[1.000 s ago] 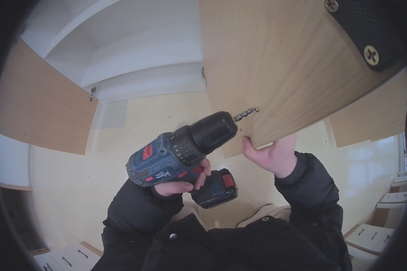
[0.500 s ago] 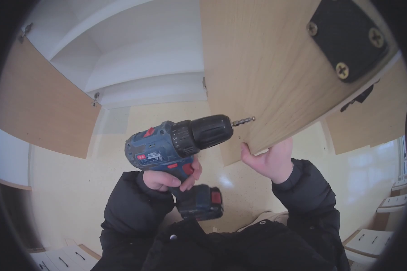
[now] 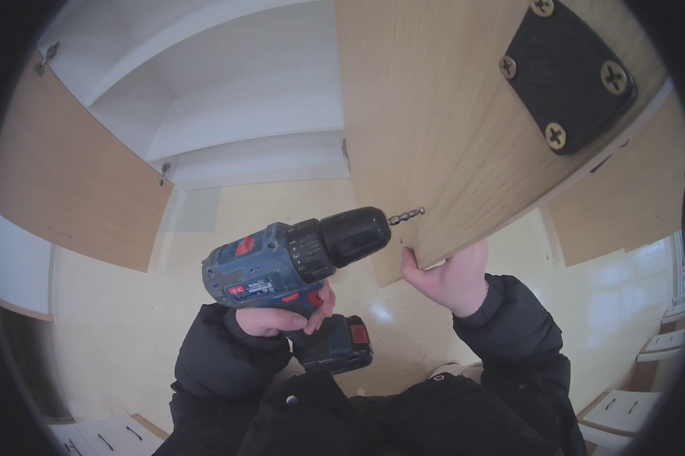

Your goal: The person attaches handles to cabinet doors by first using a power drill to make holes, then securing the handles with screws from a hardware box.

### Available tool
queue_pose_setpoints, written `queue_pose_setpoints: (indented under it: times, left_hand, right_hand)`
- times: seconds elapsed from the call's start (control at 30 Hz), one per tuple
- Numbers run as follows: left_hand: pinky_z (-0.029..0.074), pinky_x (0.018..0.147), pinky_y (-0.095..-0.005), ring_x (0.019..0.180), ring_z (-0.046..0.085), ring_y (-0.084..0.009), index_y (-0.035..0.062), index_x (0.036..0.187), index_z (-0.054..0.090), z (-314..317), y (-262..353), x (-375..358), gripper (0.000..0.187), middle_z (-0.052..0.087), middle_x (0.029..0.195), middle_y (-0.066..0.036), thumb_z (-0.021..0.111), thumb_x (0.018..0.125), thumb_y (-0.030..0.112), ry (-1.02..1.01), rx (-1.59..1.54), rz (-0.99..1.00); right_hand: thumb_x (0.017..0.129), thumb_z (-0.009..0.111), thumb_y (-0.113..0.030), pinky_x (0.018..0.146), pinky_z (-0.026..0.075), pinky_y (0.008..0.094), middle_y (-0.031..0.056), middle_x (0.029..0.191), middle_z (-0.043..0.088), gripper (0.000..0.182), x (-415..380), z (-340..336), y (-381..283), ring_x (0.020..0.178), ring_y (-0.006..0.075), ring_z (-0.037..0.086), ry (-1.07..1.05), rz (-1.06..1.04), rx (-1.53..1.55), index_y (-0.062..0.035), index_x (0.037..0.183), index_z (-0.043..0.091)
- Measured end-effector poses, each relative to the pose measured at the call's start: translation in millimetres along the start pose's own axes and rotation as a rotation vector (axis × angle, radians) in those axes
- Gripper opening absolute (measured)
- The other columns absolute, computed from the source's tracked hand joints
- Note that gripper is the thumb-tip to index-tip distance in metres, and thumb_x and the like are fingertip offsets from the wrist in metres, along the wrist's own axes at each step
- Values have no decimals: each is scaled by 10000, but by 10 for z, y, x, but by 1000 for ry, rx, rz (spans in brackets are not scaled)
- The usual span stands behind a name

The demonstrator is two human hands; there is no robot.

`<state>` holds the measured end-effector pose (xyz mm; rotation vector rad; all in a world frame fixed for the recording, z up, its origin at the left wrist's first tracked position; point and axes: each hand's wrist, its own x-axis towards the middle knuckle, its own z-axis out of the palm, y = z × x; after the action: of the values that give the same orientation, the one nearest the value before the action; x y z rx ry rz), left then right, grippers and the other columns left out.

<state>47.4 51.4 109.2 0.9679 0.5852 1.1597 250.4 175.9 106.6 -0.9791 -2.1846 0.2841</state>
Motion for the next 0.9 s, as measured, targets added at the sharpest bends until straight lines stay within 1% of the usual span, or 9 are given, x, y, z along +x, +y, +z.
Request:
queue_pose_setpoints:
  times: [0.1,0.2,0.3,0.5,0.57,0.67,0.7,0.8,0.9]
  left_hand:
    - [387,640,-304,539,499,-165,44,917,464,-8,-9,-23,306,497,702,-122,572,632,73,4,-6,-6]
    - [405,582,-279,536,502,-164,47,921,463,-28,-21,-37,296,499,759,-127,579,650,66,-8,-20,-11]
    - [399,521,-274,508,497,-183,35,889,463,-31,-18,-26,309,512,739,-138,561,596,45,31,-80,-32]
    - [420,541,-277,523,514,-184,36,906,471,-77,-16,-10,303,531,786,-138,589,628,56,-16,-116,-24]
    - [430,552,-281,551,522,-188,12,952,462,-104,-8,-26,322,530,850,-152,571,657,80,-70,41,-10]
    - [449,586,-282,584,534,-189,9,975,463,-100,25,-45,325,534,883,-157,568,675,78,-88,121,-18]
    - [454,593,-282,591,536,-189,9,977,464,-98,29,-41,325,535,887,-158,568,677,76,-90,134,-19]
    - [446,552,-284,550,521,-202,23,960,471,-80,-4,-41,315,525,850,-158,578,667,73,-64,33,-33]
    - [432,559,-276,554,512,-193,40,929,464,-75,-1,-46,276,508,820,-139,566,673,59,-59,2,-49]
  right_hand:
    - [550,645,-194,636,460,307,38,767,579,324,-3,-8,-15,722,249,570,14,-4,5,-64,835,562]
    - [546,651,-200,652,463,315,51,781,572,355,-12,-3,-13,733,259,566,19,-9,1,-58,858,555]
    - [550,650,-199,623,459,312,57,746,550,344,17,-13,-38,703,258,555,22,-31,-19,-47,836,536]
    - [556,641,-209,636,456,312,41,752,563,325,34,-20,-51,717,257,561,-26,2,-55,-57,827,547]
    - [563,638,-214,636,457,315,43,749,571,309,22,-12,-55,721,261,566,-10,-3,-45,-59,819,559]
    - [563,642,-227,652,454,322,52,763,570,330,5,-25,-71,735,270,563,-21,16,-46,-54,830,555]
    - [562,643,-230,656,454,324,54,766,569,336,10,-28,-73,738,273,562,-22,19,-47,-53,834,553]
    - [570,636,-209,661,455,317,48,772,576,318,11,-40,-79,748,267,566,-38,32,-43,-57,838,557]
    - [557,646,-226,644,454,313,52,774,559,357,13,-46,-95,735,266,556,-18,19,-46,-57,851,534]
